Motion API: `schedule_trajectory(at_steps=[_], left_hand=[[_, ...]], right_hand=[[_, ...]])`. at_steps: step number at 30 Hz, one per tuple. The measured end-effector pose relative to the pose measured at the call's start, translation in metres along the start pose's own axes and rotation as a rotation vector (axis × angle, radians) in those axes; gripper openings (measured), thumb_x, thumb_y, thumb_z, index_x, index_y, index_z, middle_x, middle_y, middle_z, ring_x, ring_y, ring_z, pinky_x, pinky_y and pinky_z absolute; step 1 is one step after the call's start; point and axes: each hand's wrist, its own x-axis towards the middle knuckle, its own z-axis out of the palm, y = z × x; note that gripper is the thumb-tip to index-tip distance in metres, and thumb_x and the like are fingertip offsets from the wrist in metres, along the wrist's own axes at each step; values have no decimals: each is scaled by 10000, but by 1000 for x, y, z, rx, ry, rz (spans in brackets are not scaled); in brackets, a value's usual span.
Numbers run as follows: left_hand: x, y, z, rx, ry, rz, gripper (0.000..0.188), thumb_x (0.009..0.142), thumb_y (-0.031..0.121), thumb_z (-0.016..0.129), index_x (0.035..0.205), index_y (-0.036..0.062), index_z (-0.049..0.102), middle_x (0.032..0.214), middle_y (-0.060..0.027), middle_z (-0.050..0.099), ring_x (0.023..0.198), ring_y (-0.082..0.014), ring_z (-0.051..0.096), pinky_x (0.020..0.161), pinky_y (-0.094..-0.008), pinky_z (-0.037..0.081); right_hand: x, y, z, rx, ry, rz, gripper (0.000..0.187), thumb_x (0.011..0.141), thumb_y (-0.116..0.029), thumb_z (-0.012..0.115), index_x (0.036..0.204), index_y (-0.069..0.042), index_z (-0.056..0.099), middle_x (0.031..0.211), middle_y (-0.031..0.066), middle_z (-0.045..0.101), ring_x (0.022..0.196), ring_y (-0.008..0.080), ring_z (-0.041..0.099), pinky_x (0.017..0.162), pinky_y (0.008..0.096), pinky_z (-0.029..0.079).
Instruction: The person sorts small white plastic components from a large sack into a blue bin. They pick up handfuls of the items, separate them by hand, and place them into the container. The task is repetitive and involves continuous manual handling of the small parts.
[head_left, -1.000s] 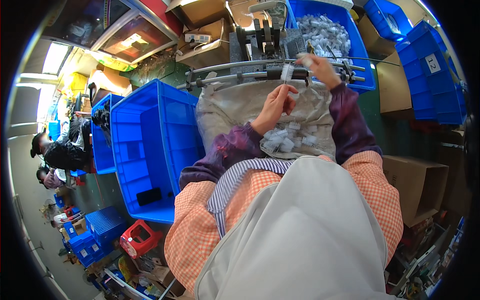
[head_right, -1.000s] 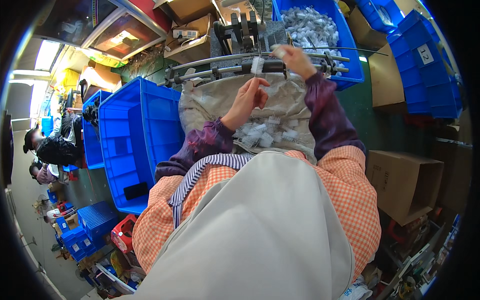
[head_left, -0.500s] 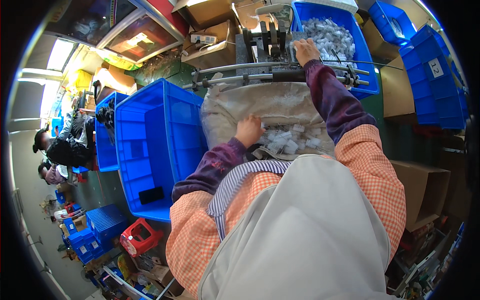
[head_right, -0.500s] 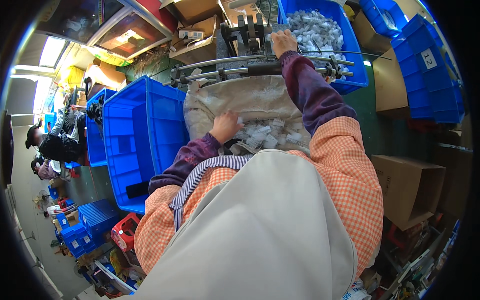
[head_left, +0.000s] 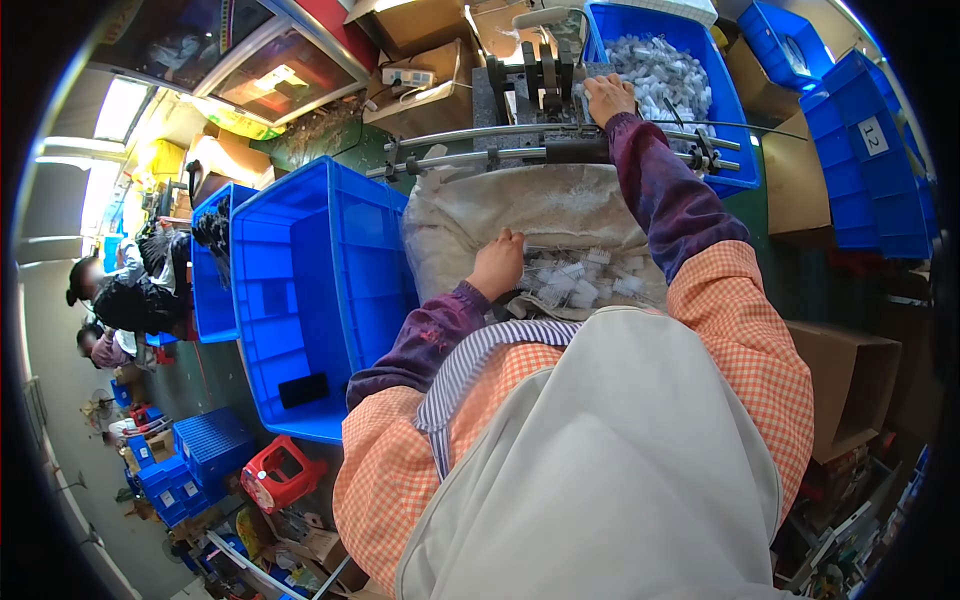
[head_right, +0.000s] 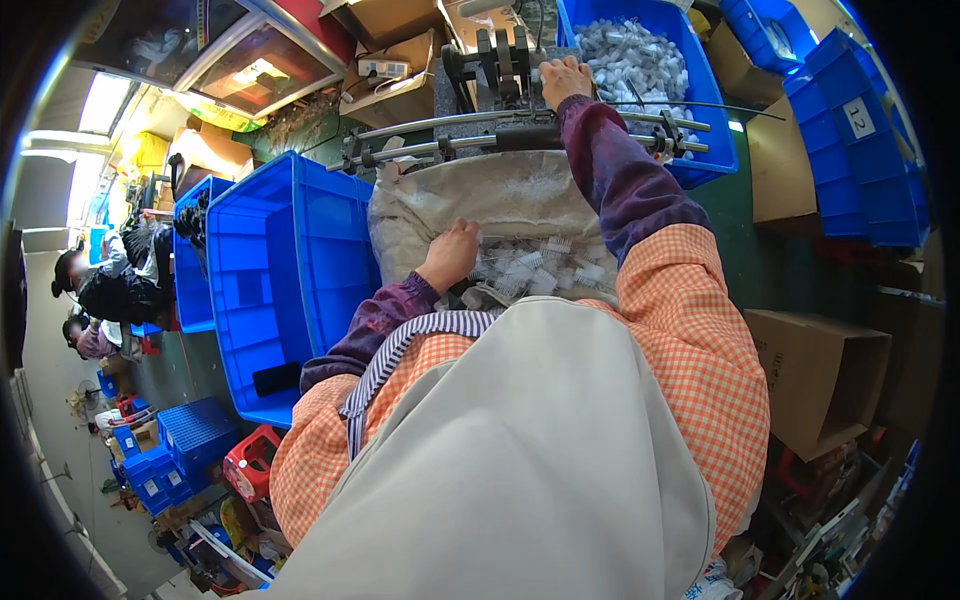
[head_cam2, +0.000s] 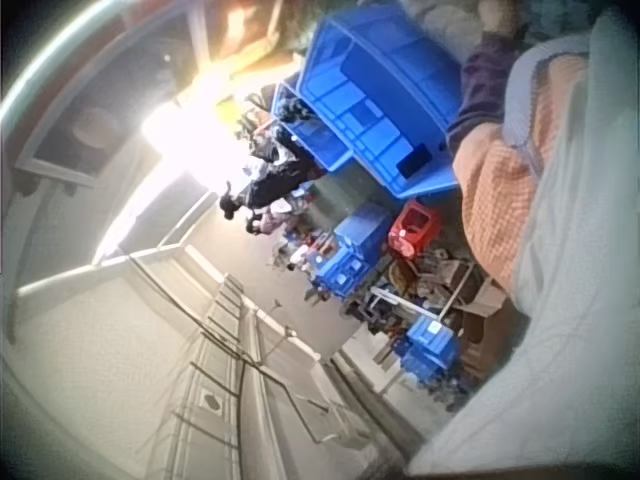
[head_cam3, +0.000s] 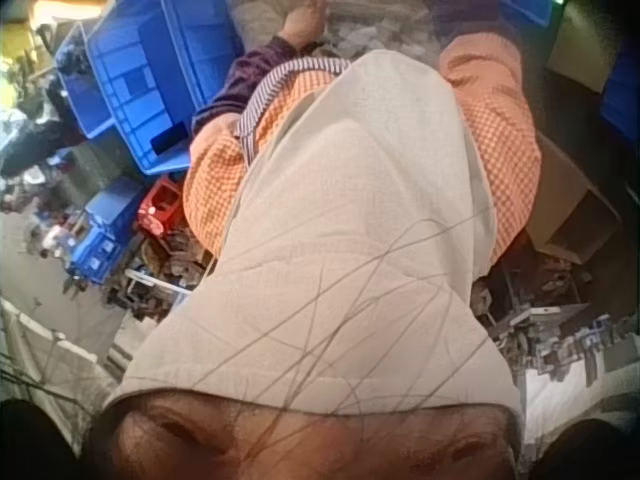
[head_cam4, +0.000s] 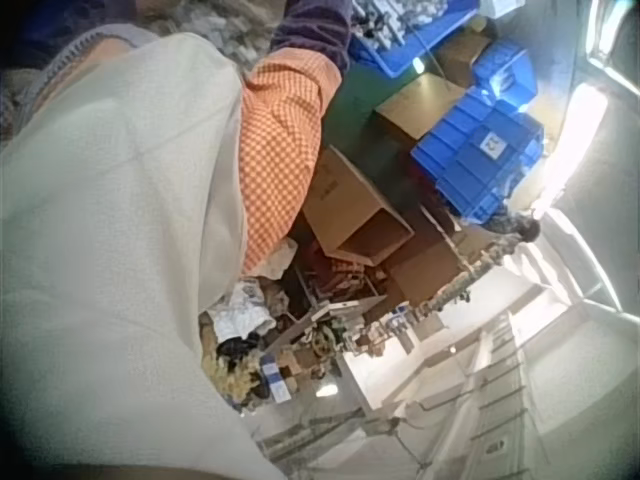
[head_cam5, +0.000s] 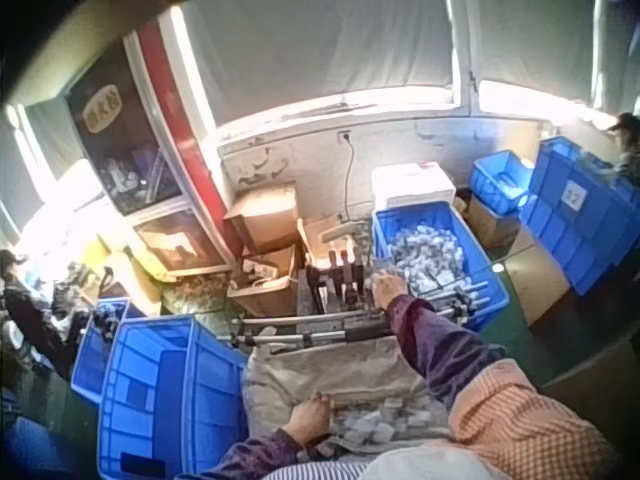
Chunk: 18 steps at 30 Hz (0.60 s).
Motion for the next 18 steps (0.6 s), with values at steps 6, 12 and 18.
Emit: schedule_trajectory(at_steps=[6,12,18], left_hand=[[3,16,-19,-78,66,-66,236,816,107,479,1042,40,490,956,-195,515,824,-372,572,691,-440,473],[11,14,-20,-141,173,-25,303,819,103,484,1118,55,462,986,-190,498,896,-364,546,718,-437,457],[14,13,-14,-268,300,-37,277,806,77,475,1074,18,440,1019,-205,512,889,-385,534,735,-436,446]], right_hand=[[-2,3,3,47,29,18,164,794,-194,485,915,-181,595,964,6,607,1018,222,486,837,401,329],[0,2,4,83,2,52,161,824,-242,482,923,-179,593,977,0,607,1013,218,492,838,400,324],[-1,0,2,31,-5,49,165,829,-254,485,926,-173,590,984,-1,612,1021,215,495,837,405,325]])
